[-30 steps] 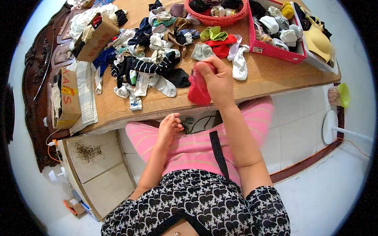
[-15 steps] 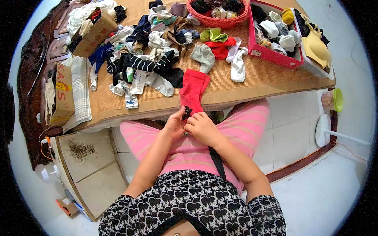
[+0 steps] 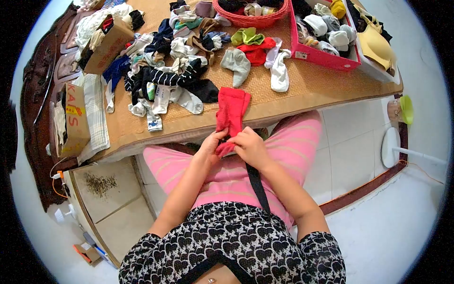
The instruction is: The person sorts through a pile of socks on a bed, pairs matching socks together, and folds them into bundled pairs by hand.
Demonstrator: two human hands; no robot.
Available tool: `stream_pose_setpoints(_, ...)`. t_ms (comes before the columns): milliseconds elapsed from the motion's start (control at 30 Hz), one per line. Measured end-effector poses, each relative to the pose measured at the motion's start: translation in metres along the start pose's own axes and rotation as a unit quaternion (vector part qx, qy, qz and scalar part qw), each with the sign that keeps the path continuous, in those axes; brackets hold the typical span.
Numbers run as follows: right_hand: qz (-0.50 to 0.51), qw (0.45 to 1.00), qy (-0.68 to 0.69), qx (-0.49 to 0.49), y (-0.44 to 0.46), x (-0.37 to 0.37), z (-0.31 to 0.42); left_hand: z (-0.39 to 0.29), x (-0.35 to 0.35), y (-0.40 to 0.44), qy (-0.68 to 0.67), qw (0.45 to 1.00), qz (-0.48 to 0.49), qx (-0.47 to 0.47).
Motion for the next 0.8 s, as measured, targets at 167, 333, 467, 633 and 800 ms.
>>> stream_pose_setpoints(167,-0.07,0.924,0.053,-0.373,0.0,-0.007,-0.031,0.013,0.001,0.008,-0.021,0.996,-0.05,-0.067)
stream_pose_setpoints(333,-0.02,0.917,-0.009,-0.398,0.001,0.001,-0.025,0.006,-0.014,-0.01,0.097,0.993,-0.026,-0.057)
stream_pose_setpoints(467,-0.055,0.972,0.037,-0.225,0.002,0.002,-0.012,0.009,-0.007,-0.004,0.106,0.987,-0.056,-0.108)
stream_pose_setpoints(633,-0.039,0.994,-0.094,0.033,0.01,0.02,0.014,0.006,0.001,-0.003,0.03,0.996,-0.033,-0.084)
stream_pose_setpoints(800,-0.06,0.995,-0.07,0.023,0.007,0.017,0.0,0.003,-0.009,-0.013,-0.017,0.999,-0.025,-0.038)
Point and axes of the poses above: each hand's wrist, its own y-axis towards the middle knuckle, its own x-axis out of the back of the hand, z = x × y, the point moved 2 cm from there along y, towards the middle knuckle, and after that the axes turned 2 degrees about y, right-handed, at the moved point
